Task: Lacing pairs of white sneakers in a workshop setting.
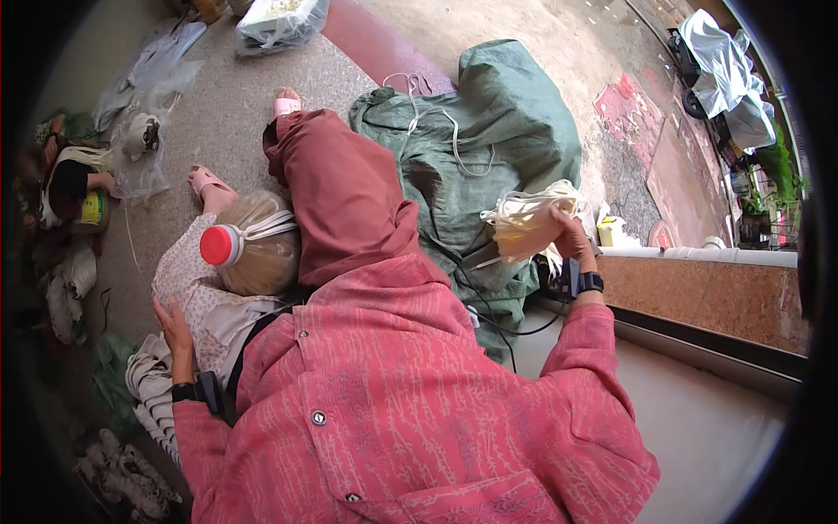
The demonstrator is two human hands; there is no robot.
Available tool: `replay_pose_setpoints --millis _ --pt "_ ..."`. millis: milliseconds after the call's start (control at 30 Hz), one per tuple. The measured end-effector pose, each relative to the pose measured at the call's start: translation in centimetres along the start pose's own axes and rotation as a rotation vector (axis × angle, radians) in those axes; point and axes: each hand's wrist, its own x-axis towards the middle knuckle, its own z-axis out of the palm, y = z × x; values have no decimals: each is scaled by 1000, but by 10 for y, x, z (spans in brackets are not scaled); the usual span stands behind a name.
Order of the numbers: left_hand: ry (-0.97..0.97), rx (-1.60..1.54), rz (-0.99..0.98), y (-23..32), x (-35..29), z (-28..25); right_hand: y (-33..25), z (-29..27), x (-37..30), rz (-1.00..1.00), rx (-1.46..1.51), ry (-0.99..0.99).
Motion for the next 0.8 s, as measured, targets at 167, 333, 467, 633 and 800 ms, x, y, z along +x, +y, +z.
replay_pose_setpoints --millis 167,333,467,633,800 --pt "-16 -23 -11 3 1 3 -42 -41 -13 -36 -3 42" --pt "-62 -31 -17 9 5 -5 -130 -63 -65 -312 -41 87" --pt "-65 -3 -45 -13 10 -25 -181 -10 -97 -324 -83 -231" --pt "-92 235 70 64 30 -49 -145 156 -128 -153 201 -414" --pt "-135 -247 103 154 43 -98 -114 379 -128 268 191 -1088"
